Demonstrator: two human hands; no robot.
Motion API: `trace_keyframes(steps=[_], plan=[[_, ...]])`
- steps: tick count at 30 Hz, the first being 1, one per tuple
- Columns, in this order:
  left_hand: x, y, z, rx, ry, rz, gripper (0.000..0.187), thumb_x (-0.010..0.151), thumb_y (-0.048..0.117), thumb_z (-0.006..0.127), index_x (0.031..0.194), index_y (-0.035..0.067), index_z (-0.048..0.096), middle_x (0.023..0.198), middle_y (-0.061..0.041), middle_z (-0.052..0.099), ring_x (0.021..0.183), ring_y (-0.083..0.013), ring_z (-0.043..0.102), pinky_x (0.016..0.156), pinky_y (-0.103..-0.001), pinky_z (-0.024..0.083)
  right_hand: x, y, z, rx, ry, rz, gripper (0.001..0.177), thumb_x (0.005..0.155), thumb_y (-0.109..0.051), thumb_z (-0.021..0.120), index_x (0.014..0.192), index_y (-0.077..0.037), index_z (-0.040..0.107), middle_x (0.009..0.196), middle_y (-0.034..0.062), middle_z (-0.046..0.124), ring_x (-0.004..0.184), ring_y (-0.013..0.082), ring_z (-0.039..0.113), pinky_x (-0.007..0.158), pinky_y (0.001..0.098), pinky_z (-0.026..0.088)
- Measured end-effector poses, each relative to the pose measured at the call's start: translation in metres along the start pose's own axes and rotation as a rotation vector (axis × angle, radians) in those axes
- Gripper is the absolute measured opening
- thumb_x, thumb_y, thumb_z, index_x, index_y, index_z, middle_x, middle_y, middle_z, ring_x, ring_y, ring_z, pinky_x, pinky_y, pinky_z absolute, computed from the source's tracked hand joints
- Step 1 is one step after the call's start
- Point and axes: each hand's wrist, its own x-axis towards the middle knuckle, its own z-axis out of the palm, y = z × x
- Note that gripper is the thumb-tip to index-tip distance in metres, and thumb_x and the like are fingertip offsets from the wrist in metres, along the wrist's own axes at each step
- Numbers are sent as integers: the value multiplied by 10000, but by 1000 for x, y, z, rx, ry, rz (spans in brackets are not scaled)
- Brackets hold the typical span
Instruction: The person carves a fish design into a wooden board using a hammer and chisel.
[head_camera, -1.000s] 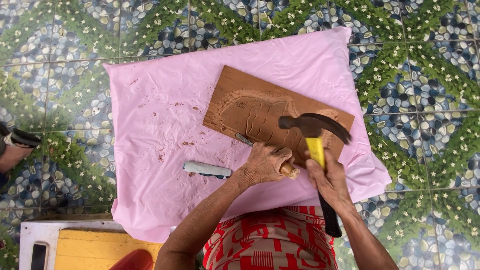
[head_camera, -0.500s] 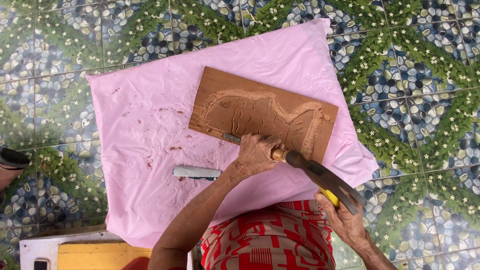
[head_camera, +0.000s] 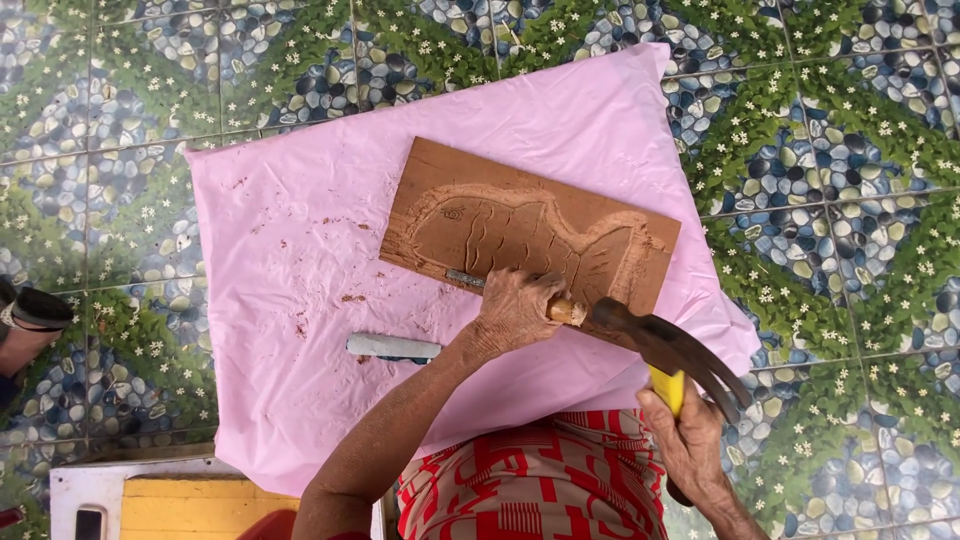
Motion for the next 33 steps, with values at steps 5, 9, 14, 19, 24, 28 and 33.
trace_keyframes(steps=[5, 9, 14, 19, 24, 28, 33], plan=[[2, 2, -5, -25, 43, 6, 222, 543, 233, 674, 697, 215, 515, 579, 24, 565, 429, -251, 527, 381, -403, 376, 2, 19, 4, 231, 39, -147, 400, 1014, -113, 646, 1371, -284, 593, 838, -92, 621, 525, 26, 449, 370, 133, 415], [-1, -2, -1, 18, -6, -47, 141, 666, 297, 698, 717, 222, 590, 618, 22, 619, 437, -240, 552, 386, -412, 425, 4, 0, 3, -164, -63, 177, 459, 935, -281, 664, 1341, -75, 605, 943, 24, 715, 818, 153, 661, 755, 303, 594], [-6, -6, 11, 141, -11, -62, 254, 479, 288, 665, 690, 253, 528, 488, 42, 481, 386, -194, 436, 366, -360, 376, 13, -30, 1, -39, 43, -25, 115, 995, -199, 592, 1002, -84, 602, 530, -35, 534, 385, 82, 511, 380, 244, 460], [-4, -7, 14, 102, 9, -51, 119, 675, 359, 643, 670, 248, 600, 548, 80, 587, 417, -176, 509, 390, -350, 401, 5, 9, 9, -37, -26, -139, 578, 964, -146, 672, 1493, -216, 451, 900, -14, 652, 695, 105, 570, 602, 215, 507], [-14, -20, 29, 136, -249, -88, 479, 613, 435, 761, 1070, 293, 750, 955, 55, 783, 695, -223, 713, 546, -391, 555, 8, -8, 6, 6, -83, -81, 407, 987, -156, 621, 1379, -87, 535, 721, -18, 606, 475, 76, 544, 348, 190, 532], [-20, -28, 50, 169, 10, -35, 366, 872, 640, 587, 828, 302, 719, 748, 106, 738, 468, -102, 535, 419, -290, 391, 4, 8, 8, 33, -43, -93, 309, 1007, -156, 608, 1300, -193, 518, 666, -48, 563, 453, 67, 494, 378, 194, 448], [-13, -13, 25, 134, -104, -121, 300, 955, 520, 551, 895, 275, 713, 666, 37, 694, 503, -204, 624, 465, -369, 489, 4, 10, 13, -184, -73, -40, 436, 918, -215, 721, 1318, -61, 644, 1007, 57, 710, 901, 179, 675, 852, 315, 598]])
